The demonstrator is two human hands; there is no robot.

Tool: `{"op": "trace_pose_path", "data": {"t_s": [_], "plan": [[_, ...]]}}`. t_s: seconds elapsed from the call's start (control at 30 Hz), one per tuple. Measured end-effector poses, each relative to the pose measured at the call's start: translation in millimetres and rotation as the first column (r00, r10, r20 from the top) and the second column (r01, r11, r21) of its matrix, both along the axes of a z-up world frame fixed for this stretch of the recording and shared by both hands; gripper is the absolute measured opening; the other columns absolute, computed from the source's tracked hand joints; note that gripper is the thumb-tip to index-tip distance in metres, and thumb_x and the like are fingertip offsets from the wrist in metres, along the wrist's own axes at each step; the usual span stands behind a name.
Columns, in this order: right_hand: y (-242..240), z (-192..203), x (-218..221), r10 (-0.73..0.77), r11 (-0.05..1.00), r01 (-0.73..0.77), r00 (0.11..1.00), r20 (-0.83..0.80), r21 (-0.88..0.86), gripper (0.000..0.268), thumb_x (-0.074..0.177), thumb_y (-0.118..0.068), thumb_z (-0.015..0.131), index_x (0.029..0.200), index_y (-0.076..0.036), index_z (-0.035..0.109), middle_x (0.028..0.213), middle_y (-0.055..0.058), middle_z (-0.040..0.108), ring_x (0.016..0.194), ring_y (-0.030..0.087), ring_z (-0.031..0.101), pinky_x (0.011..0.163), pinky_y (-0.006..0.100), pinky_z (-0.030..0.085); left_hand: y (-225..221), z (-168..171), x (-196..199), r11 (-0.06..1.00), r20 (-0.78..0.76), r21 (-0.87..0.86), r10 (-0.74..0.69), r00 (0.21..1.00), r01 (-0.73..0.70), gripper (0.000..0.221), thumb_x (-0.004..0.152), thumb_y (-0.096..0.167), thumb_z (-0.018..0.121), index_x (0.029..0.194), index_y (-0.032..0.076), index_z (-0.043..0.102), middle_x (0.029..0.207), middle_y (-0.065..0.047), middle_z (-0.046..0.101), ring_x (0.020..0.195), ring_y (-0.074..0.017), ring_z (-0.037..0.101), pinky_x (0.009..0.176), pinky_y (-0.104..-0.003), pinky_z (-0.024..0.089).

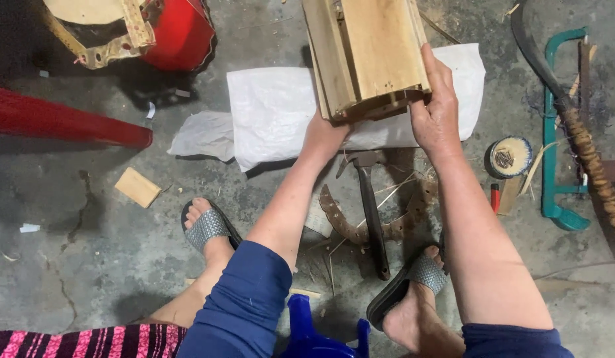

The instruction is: Fitting and securing wooden slats onto a circular frame using a hammer and nails to assemble a drum-like object.

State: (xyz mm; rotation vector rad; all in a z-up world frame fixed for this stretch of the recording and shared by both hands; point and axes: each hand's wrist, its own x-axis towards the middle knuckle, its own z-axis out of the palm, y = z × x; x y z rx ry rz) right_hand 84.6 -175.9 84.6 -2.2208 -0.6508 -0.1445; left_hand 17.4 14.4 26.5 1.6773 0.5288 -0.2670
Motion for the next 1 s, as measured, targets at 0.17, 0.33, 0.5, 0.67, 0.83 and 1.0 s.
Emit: {"op": "trace_pose_path", "data": {"t_s": [0.17, 0.33, 0.5, 0.67, 0.83, 1.0], "plan": [[7.0, 4.1, -1.5, 0.023, 0.999, -0.024, 1.0, 0.012, 0.042, 0.068, 0.092, 0.013, 0.049, 0.157, -0.004, 0.039, 0.147, 0.023, 0.052, 0.133, 0.035, 0.054, 0.114, 0.04, 0.046, 0.2, -14.5, -0.9, 0.997, -0.044, -0.07, 0.042, 0.998, -0.045, 0.04, 0.089, 0.007, 0.064, 0.127, -0.004, 0.057, 0.09, -0.015, 0.073, 0.071, -0.0209, 0.07, 0.063, -0.028, 0.056], [11.8, 1.1, -8.4, 0.017, 0.999, -0.018, 0.999, 0.037, 0.033, 0.064, 0.099, 0.007, 0.056, 0.159, -0.006, 0.037, 0.148, 0.023, 0.051, 0.137, 0.036, 0.053, 0.118, 0.043, 0.044, 5.9, -32.0, -4.7, 0.998, 0.024, 0.01, 0.058, 0.998, -0.058, 0.052, 0.083, 0.004, 0.064, 0.133, -0.004, 0.055, 0.112, -0.021, 0.072, 0.102, -0.0321, 0.072, 0.09, -0.035, 0.058], [10.1, -3.9, -8.6, 0.0, 0.999, -0.002, 0.998, 0.059, 0.043, 0.062, 0.102, 0.004, 0.058, 0.159, -0.005, 0.036, 0.15, 0.022, 0.049, 0.137, 0.037, 0.053, 0.118, 0.044, 0.044, 9.9, -30.3, 0.8, 0.999, -0.056, 0.054, 0.007, 0.998, -0.004, 0.039, 0.084, 0.01, 0.067, 0.119, -0.004, 0.063, 0.092, -0.017, 0.074, 0.078, -0.0264, 0.074, 0.071, -0.033, 0.06], [12.4, -1.6, -7.7, 0.004, 0.999, -0.006, 0.998, 0.058, 0.038, 0.066, 0.097, 0.009, 0.057, 0.158, -0.006, 0.036, 0.149, 0.023, 0.05, 0.138, 0.037, 0.053, 0.119, 0.044, 0.044, 12.4, -24.2, 1.3, 1.0, -0.085, -0.019, -0.012, 0.996, 0.01, 0.042, 0.08, 0.022, 0.073, 0.114, -0.002, 0.068, 0.088, -0.014, 0.075, 0.075, -0.021, 0.073, 0.068, -0.028, 0.059], [10.8, -0.9, -6.3, 0.005, 1.0, -0.007, 0.998, 0.059, 0.031, 0.069, 0.093, 0.011, 0.055, 0.158, -0.005, 0.037, 0.147, 0.024, 0.051, 0.136, 0.037, 0.054, 0.117, 0.044, 0.044, 7.2, -15.7, -2.4, 0.999, -0.101, -0.036, 0.027, 0.994, -0.031, 0.022, 0.084, 0.012, 0.066, 0.104, 0.002, 0.065, 0.081, -0.01, 0.069, 0.067, -0.0185, 0.067, 0.063, -0.028, 0.056], [10.3, 0.7, -6.0, -0.006, 1.0, 0.005, 0.999, 0.04, 0.012, 0.076, 0.087, 0.015, 0.051, 0.158, -0.007, 0.037, 0.148, 0.022, 0.052, 0.137, 0.036, 0.054, 0.12, 0.044, 0.043, 0.4, -9.6, -1.5, 0.999, -0.1, 0.007, 0.034, 0.994, -0.033, 0.027, 0.091, 0.014, 0.062, 0.111, -0.004, 0.066, 0.083, -0.013, 0.071, 0.071, -0.0199, 0.07, 0.065, -0.029, 0.06]]}}
